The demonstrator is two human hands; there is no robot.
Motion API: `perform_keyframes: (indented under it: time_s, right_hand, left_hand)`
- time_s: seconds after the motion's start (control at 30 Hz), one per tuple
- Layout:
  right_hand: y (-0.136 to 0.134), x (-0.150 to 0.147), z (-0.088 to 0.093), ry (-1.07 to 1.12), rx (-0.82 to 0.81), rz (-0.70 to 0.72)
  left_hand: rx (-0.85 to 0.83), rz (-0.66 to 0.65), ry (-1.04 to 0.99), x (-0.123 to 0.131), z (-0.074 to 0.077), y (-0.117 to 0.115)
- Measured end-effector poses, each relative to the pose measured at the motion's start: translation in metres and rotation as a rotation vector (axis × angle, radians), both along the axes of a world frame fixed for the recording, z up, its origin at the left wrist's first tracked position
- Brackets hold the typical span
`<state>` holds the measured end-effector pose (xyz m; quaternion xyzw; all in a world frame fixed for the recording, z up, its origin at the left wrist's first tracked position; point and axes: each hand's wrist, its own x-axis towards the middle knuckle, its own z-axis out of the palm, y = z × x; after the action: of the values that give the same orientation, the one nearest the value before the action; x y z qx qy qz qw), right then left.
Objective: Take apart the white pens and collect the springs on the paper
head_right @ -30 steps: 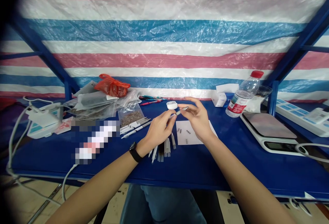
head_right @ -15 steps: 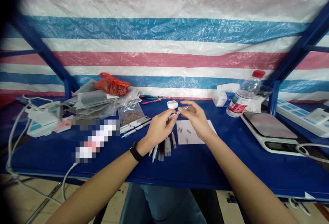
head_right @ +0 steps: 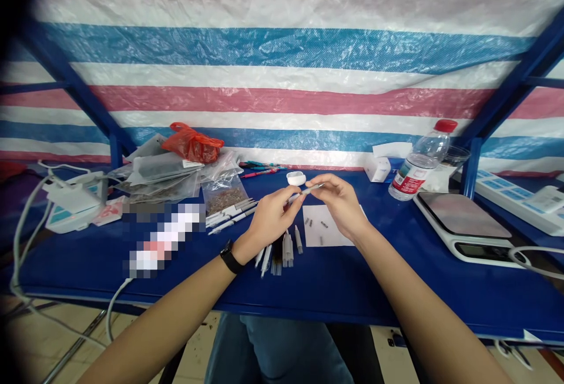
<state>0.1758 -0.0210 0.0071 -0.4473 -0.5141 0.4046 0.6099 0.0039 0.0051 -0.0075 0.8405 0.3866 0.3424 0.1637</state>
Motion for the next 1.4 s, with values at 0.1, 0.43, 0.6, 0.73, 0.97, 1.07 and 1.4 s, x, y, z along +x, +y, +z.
perform_keyframes:
  time_s: [0.1,0.43,0.6,0.73,0.97,1.07,1.4]
  right_hand:
    - [-0.001,-0.001,0.001,0.026,-0.045,0.016]
    - [-0.002,0.001,0.004,0.124,-0.073,0.046]
    - [0.0,0.002,0.004,0.117,-0.111,-0.024]
    - [-0.001,0.003,0.009,0.179,-0.071,-0.054]
    - [0.0,0.009,0.015,0.257,-0.02,-0.201]
    - [0.002,0.016,0.019,0.313,0.021,-0.298]
    - [-0.003,0.009,0.017,0.104,-0.288,-0.009]
  left_hand:
    - [0.009,-0.015,-0.002,0.001,-0.001,0.0]
    - [0.002,0.01,-0.03,0.002,-0.004,0.003]
    - [-0.027,0.019,-0.009,0.002,0.0,0.001]
    - [-0.077,0.017,0.005,0.001,0.002,0.0]
    - [-0.13,0.062,-0.031,0.0,0.004,0.0]
    - [-0.143,0.081,-0.069,0.0,0.004,0.0]
    - [-0.146,0.097,-0.08,0.001,0.001,0.002]
